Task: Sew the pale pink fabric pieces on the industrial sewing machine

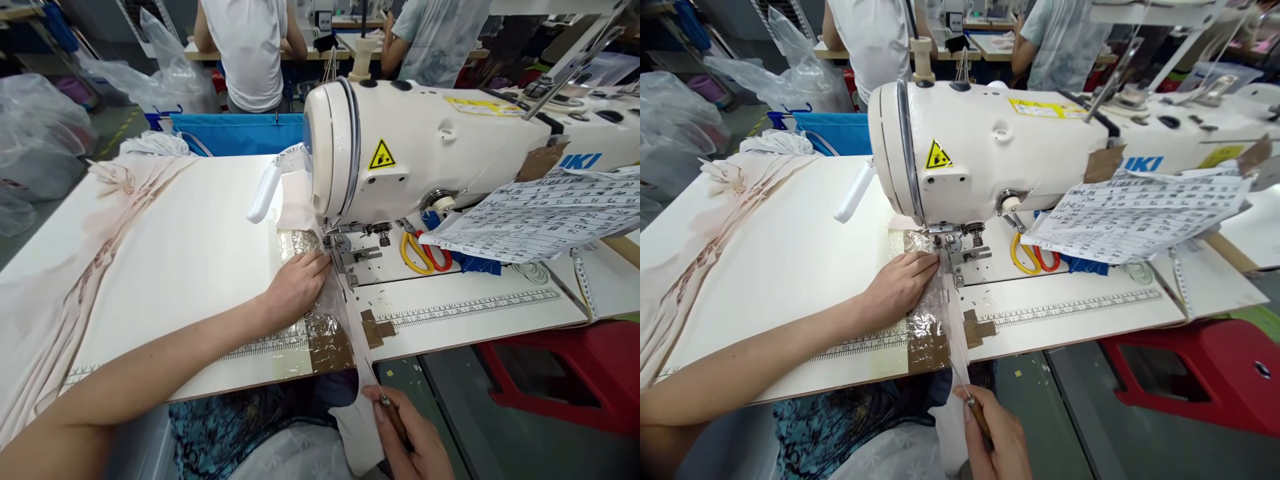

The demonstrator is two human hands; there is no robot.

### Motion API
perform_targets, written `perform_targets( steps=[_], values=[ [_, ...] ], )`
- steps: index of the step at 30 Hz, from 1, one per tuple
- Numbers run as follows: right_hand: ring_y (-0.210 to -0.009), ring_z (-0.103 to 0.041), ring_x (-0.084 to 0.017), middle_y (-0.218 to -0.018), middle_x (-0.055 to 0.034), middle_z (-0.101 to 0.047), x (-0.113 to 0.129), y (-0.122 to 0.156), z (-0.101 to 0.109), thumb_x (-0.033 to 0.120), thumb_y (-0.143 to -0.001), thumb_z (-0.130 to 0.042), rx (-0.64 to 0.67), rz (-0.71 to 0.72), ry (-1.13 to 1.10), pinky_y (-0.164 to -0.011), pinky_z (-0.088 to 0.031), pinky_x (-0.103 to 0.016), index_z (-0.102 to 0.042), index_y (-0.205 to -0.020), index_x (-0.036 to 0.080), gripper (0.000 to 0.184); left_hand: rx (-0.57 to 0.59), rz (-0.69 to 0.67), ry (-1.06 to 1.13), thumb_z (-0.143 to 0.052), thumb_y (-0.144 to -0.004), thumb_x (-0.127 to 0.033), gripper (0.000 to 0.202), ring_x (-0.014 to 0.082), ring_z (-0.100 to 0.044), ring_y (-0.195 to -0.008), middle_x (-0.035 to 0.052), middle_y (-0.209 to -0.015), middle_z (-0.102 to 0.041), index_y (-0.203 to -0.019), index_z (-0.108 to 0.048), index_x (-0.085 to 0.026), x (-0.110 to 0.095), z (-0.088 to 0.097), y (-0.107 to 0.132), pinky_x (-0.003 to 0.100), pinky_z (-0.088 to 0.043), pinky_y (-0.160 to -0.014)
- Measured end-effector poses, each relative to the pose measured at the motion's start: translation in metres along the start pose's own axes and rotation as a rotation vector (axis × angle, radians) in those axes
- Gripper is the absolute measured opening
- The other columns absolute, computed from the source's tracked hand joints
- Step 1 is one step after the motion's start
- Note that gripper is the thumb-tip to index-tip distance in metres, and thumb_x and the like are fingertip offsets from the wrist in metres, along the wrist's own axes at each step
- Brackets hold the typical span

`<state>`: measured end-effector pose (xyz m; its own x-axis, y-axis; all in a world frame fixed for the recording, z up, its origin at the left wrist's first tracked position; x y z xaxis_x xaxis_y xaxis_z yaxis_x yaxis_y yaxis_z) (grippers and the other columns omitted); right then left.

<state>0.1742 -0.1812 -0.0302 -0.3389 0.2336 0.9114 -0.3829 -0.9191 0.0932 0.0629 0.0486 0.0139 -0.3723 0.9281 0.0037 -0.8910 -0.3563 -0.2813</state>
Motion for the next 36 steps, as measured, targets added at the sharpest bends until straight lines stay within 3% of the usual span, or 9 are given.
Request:
perform_targets(
  steps=[3, 6, 10, 13, 18, 25, 27, 31, 36],
  values=[
    [-0.090, -0.074, -0.020, -0.094, -0.0067, -0.077, -0.003, -0.007, -0.002, 0.049, -0.096, -0.056, -0.003, -0.122, -0.157, -0.071, -0.057, -0.020, -0.071, -0.106, 0.026, 0.029, -0.018, 0.033, 0.030, -0.038, -0.096, -0.007, 0.038, 0.0283, -0.058, -0.119, 0.0163, -0.130, -0.064, -0.126, -0.061, -0.006, 0.006, -0.003, 0.000, 0.044, -0.053, -0.096],
    [-0.083, -0.074, -0.021, -0.092, -0.0070, -0.076, -0.008, -0.015, -0.007, 0.052, -0.093, -0.060, 0.026, -0.217, -0.351, -0.067, -0.059, -0.023, -0.072, -0.101, 0.025, 0.030, -0.045, 0.055, 0.075, -0.040, -0.096, -0.010, 0.038, 0.0280, -0.058, -0.123, 0.0156, -0.130, -0.065, -0.128, -0.061, -0.008, 0.013, -0.005, -0.001, 0.046, -0.054, -0.098],
    [-0.080, -0.076, -0.025, -0.090, -0.0087, -0.077, -0.012, -0.021, -0.021, 0.057, -0.087, -0.064, 0.043, -0.277, -0.664, -0.066, -0.063, -0.034, -0.074, -0.100, 0.025, 0.035, -0.055, 0.033, 0.155, -0.037, -0.096, -0.010, 0.040, 0.0251, -0.058, -0.126, 0.0149, -0.131, -0.065, -0.130, -0.059, -0.008, 0.022, -0.004, 0.000, 0.049, -0.052, -0.105],
    [-0.082, -0.076, -0.024, -0.090, -0.0062, -0.078, -0.011, -0.020, -0.028, 0.055, -0.085, -0.069, 0.016, -0.300, -0.750, -0.067, -0.063, -0.032, -0.075, -0.099, 0.027, 0.032, -0.048, -0.003, 0.185, -0.034, -0.097, -0.010, 0.042, 0.0235, -0.057, -0.128, 0.0137, -0.133, -0.064, -0.131, -0.058, -0.009, 0.024, -0.004, 0.002, 0.048, -0.051, -0.107],
    [-0.079, -0.073, -0.020, -0.087, -0.0053, -0.075, 0.004, -0.024, -0.021, 0.049, -0.094, -0.059, 0.050, -0.181, -0.368, -0.063, -0.059, -0.025, -0.074, -0.106, 0.026, 0.030, -0.046, -0.016, 0.076, -0.037, -0.094, -0.008, 0.041, 0.0305, -0.054, -0.130, 0.0191, -0.134, -0.061, -0.129, -0.059, -0.003, 0.016, -0.008, 0.003, 0.050, -0.051, -0.104],
    [-0.046, -0.060, -0.016, -0.055, 0.0033, -0.060, 0.031, -0.044, -0.006, 0.041, -0.101, -0.045, -0.033, 0.014, -0.020, -0.046, -0.052, -0.021, -0.066, -0.116, 0.020, 0.033, -0.053, 0.061, 0.051, -0.033, -0.098, -0.009, 0.038, 0.0305, -0.053, -0.117, 0.0189, -0.124, -0.061, -0.122, -0.062, -0.005, 0.013, -0.004, -0.007, 0.048, -0.055, -0.093],
    [-0.053, -0.065, -0.017, -0.060, 0.0007, -0.064, 0.038, -0.049, -0.005, 0.039, -0.101, -0.045, -0.047, 0.060, 0.064, -0.051, -0.055, -0.022, -0.066, -0.112, 0.018, 0.033, -0.059, 0.079, 0.067, -0.032, -0.100, -0.010, 0.037, 0.0289, -0.054, -0.110, 0.0185, -0.119, -0.062, -0.118, -0.064, -0.005, 0.017, -0.003, -0.010, 0.046, -0.056, -0.090],
    [-0.081, -0.073, -0.020, -0.094, -0.0106, -0.076, 0.046, -0.056, -0.004, 0.039, -0.099, -0.045, -0.056, 0.117, 0.144, -0.070, -0.059, -0.025, -0.067, -0.108, 0.017, 0.033, -0.088, 0.049, 0.138, -0.034, -0.099, -0.009, 0.036, 0.0249, -0.054, -0.102, 0.0150, -0.111, -0.063, -0.117, -0.065, -0.007, 0.022, -0.003, -0.008, 0.043, -0.056, -0.090],
    [-0.069, -0.071, -0.018, -0.095, -0.0104, -0.077, 0.044, -0.063, -0.005, 0.040, -0.100, -0.043, 0.011, 0.056, 0.139, -0.063, -0.057, -0.026, -0.066, -0.109, 0.017, 0.034, -0.120, -0.016, 0.180, -0.037, -0.096, -0.003, 0.035, 0.0227, -0.055, -0.103, 0.0129, -0.111, -0.064, -0.116, -0.064, -0.008, 0.023, -0.004, -0.006, 0.039, -0.056, -0.091]
  ],
)
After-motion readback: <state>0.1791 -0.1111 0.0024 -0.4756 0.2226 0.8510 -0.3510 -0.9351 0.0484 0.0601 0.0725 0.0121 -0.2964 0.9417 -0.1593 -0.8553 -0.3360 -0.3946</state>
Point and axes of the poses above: each hand's wrist, its own y-axis away from the middle knuckle, its own z-axis out of the back of the hand, x = y × z, the point moved 5 cm from there along -y, towards the middle knuckle
